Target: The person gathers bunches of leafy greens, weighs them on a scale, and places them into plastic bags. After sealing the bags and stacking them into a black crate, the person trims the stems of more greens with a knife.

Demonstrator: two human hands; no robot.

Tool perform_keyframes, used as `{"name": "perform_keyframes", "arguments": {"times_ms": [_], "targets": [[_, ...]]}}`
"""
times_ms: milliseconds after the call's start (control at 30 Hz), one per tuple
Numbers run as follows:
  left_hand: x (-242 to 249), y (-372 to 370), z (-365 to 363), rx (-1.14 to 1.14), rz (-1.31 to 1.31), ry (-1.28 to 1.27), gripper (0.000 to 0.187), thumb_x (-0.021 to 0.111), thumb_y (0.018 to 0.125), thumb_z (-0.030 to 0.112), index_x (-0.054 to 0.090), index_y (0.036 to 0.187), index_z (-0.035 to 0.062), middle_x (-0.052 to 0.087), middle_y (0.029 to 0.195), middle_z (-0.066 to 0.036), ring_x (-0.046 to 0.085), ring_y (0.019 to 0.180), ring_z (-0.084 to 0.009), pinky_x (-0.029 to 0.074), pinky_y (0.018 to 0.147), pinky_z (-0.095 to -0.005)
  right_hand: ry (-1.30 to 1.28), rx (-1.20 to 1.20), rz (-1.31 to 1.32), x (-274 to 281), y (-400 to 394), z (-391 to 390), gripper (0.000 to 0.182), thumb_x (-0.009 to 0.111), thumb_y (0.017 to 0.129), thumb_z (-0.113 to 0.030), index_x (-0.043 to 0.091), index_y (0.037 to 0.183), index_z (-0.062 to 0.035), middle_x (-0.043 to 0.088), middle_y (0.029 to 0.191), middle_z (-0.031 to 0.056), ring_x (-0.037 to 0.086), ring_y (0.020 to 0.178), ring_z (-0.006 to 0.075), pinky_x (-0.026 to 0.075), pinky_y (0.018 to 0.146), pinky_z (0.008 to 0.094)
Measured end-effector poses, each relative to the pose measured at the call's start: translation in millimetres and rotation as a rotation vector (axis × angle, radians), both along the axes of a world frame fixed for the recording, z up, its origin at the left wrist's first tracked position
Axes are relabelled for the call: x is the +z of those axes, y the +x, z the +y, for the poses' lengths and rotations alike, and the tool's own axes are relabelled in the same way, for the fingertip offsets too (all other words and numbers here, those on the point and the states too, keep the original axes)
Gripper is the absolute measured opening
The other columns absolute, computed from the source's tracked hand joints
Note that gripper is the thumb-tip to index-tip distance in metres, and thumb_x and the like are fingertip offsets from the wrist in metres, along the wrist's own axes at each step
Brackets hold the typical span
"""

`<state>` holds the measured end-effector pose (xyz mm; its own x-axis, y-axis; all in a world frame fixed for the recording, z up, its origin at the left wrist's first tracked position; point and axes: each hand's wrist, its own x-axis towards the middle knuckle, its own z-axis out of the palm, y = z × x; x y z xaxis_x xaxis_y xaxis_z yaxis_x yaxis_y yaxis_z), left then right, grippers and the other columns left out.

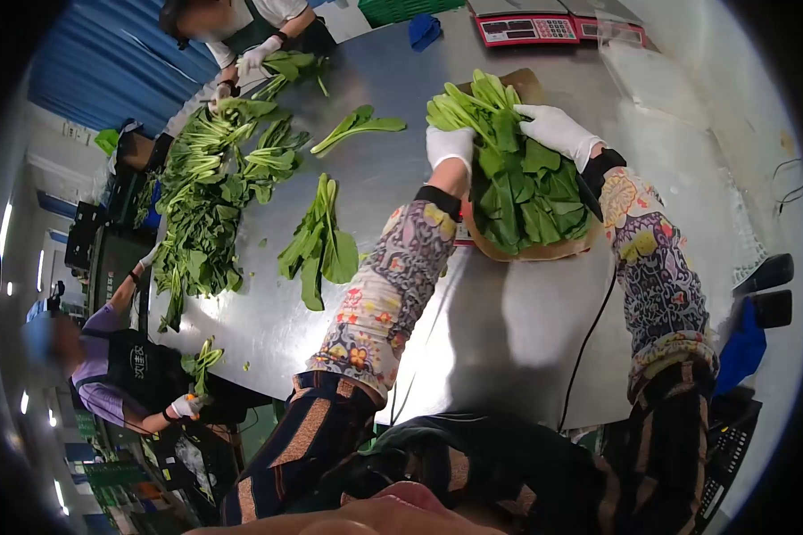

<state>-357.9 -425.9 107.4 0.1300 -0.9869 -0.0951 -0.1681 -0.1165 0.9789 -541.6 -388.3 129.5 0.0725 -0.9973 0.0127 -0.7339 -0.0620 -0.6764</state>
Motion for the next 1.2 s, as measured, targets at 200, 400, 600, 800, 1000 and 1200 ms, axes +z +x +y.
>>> {"name": "perform_keyframes", "arguments": {"times_ms": [200,400,600,800,1000,1200], "targets": [[-16.2,31.1,13.9,-0.043,0.705,0.124,0.023,0.05,0.085,-0.004,0.05,0.108,0.0028,0.058,0.09,-0.007,0.059,0.072,-0.0171,0.051,0.067,-0.0281,-0.226,0.054,0.234,12.9,-7.3,-7.6,0.035,0.046,0.087,-0.028,0.06,0.109,-0.0046,0.062,0.101,0.0184,0.058,0.096,0.0338,0.044,0.084,0.0372],[-26.7,36.5,14.8,0.104,0.888,0.175,0.027,0.046,0.079,-0.009,0.045,0.101,0.0074,0.053,0.084,-0.007,0.059,0.073,-0.0199,0.052,0.065,-0.0308,-0.22,-0.067,0.66,48.8,89.6,7.3,0.053,0.059,0.075,-0.052,0.067,0.096,-0.0031,0.063,0.095,0.0175,0.059,0.092,0.0304,0.044,0.082,0.0398],[-31.4,65.2,19.6,0.096,0.918,0.274,0.027,0.049,0.078,-0.008,0.046,0.103,0.0036,0.055,0.089,-0.009,0.058,0.074,-0.0209,0.051,0.064,-0.0284,-0.313,-0.325,0.817,-3.2,102.5,-9.2,0.027,0.06,0.07,-0.027,0.067,0.086,-0.0075,0.061,0.097,0.0119,0.052,0.103,0.0241,0.039,0.084,0.0457],[-51.7,165.6,49.2,-0.113,0.583,0.252,0.027,0.055,0.081,0.001,0.051,0.108,0.0041,0.059,0.084,-0.007,0.053,0.059,-0.0138,0.044,0.054,-0.0236,-0.401,-0.359,0.057,57.7,85.9,25.0,0.039,0.058,0.077,-0.031,0.061,0.105,-0.0043,0.063,0.091,0.0186,0.06,0.088,0.0345,0.046,0.079,0.0372],[-80.3,203.7,89.0,-0.193,-0.938,0.17,0.053,0.056,0.082,0.047,0.055,0.106,0.0,0.065,0.091,-0.019,0.064,0.088,-0.031,0.05,0.077,-0.0394,-0.399,-0.315,-0.194,112.4,84.1,80.9,0.038,0.056,0.088,-0.024,0.054,0.118,-0.0005,0.062,0.101,0.004,0.056,0.089,0.0089,0.044,0.08,0.0242],[-87.1,207.6,106.2,-0.256,-0.909,0.148,0.05,0.057,0.081,0.041,0.051,0.113,0.0039,0.065,0.092,-0.02,0.061,0.091,-0.0345,0.049,0.077,-0.0412,-0.115,-0.283,-0.757,105.0,169.7,156.5,0.034,0.057,0.086,-0.02,0.055,0.112,0.0024,0.06,0.098,0.0019,0.054,0.085,0.0074,0.045,0.076,0.0228]]}}
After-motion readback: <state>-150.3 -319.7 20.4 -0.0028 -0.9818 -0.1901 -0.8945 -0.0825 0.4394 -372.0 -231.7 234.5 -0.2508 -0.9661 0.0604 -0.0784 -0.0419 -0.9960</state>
